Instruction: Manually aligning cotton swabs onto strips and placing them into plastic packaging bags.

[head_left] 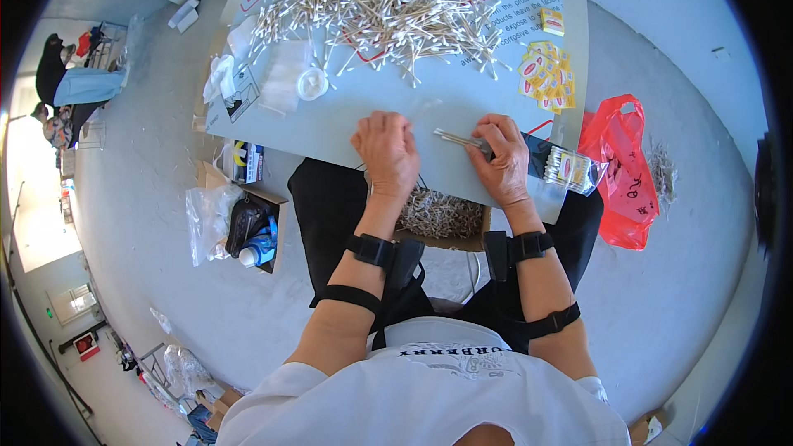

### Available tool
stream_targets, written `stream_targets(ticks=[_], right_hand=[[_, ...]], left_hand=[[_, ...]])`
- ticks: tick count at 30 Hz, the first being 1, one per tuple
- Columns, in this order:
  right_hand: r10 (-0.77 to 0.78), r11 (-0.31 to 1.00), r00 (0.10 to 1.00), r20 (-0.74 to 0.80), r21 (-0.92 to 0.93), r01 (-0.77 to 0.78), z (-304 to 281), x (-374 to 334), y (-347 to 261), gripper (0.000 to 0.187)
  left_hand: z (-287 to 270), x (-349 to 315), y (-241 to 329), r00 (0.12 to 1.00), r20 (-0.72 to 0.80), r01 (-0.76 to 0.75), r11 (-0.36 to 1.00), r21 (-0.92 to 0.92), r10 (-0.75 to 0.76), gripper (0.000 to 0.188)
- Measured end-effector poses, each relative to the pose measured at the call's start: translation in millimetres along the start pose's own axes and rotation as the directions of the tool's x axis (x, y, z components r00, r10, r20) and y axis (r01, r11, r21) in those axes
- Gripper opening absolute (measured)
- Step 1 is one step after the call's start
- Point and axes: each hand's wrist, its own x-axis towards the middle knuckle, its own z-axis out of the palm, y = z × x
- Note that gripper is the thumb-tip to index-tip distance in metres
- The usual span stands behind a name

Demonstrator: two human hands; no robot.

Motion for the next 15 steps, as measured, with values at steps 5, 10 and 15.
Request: stream_targets(ticks=[5,10,15], right_hand=[[0.056,0.998,0.998,-0.001,0.022,-0.055,0,1,-8,0.037],[0.079,0.997,0.995,0.062,-0.010,-0.079,-1,0,-7,0.038],[0.086,0.996,0.996,0.035,0.029,-0.087,0,-1,-4,0.034]], left_hand=[[11,7,18,0.965,0.111,-0.199,0.938,-0.283,0.238,0.023],[23,42,3,0.996,-0.073,-0.079,0.939,-0.334,0.057,0.017],[28,67,8,0.994,-0.011,0.105,0.992,0.076,-0.104,0.014]])
